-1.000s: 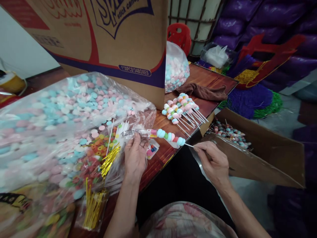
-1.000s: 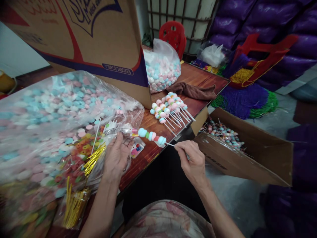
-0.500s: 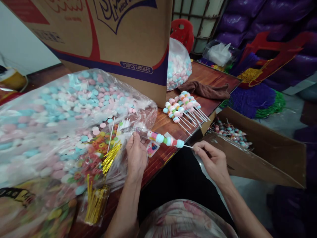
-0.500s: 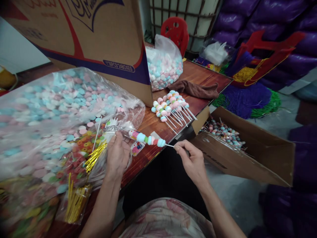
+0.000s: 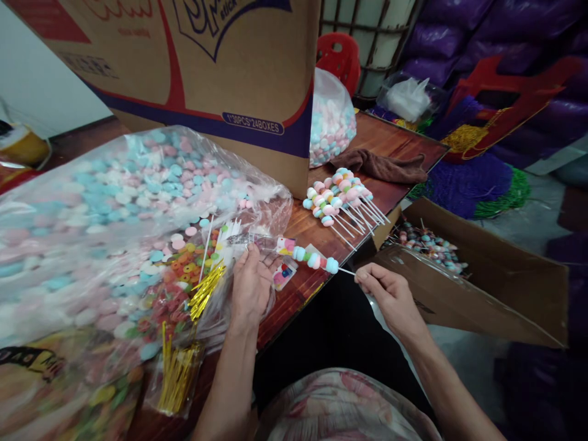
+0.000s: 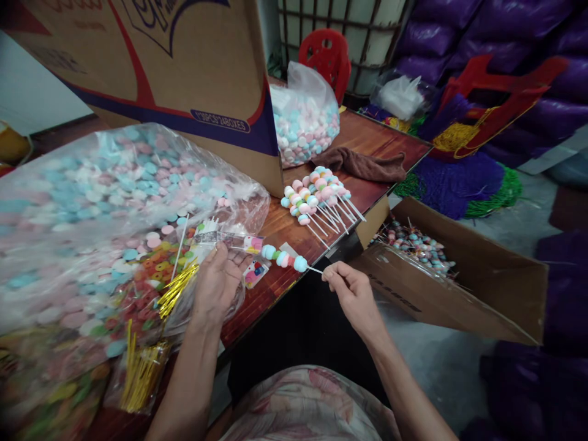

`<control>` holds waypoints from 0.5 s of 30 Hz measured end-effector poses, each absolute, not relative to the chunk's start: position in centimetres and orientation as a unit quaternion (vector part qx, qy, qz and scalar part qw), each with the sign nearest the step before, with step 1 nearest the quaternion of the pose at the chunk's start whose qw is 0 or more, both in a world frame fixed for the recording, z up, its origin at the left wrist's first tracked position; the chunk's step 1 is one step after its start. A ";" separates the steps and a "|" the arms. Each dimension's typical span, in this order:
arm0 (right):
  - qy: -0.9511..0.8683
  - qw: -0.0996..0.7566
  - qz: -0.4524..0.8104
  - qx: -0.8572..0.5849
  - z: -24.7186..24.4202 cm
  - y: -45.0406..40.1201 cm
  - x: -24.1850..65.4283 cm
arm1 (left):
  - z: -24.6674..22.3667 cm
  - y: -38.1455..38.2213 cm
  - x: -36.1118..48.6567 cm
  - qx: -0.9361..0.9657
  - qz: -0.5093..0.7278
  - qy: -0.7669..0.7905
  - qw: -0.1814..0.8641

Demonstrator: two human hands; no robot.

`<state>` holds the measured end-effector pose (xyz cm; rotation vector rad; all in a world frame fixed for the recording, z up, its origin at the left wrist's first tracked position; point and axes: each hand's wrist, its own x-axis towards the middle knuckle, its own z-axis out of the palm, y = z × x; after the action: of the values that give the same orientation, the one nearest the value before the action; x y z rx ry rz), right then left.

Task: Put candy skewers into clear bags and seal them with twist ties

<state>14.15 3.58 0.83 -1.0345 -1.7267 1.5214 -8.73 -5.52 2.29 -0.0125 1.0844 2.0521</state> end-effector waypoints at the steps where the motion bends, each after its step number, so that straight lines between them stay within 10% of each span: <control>1: -0.656 0.308 0.566 -0.393 0.8 3.6 14.2 | 2.3 -5.5 -8.7 -0.002 0.810 0.430 0.399; 15: -0.641 0.379 0.557 -0.366 0.0 2.9 14.5 | 2.7 -5.7 -8.8 -0.073 0.800 0.411 0.431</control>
<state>14.55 2.92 -0.03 -0.9354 -1.6381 1.4234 -8.77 -5.66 2.75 -0.1816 1.0255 1.9955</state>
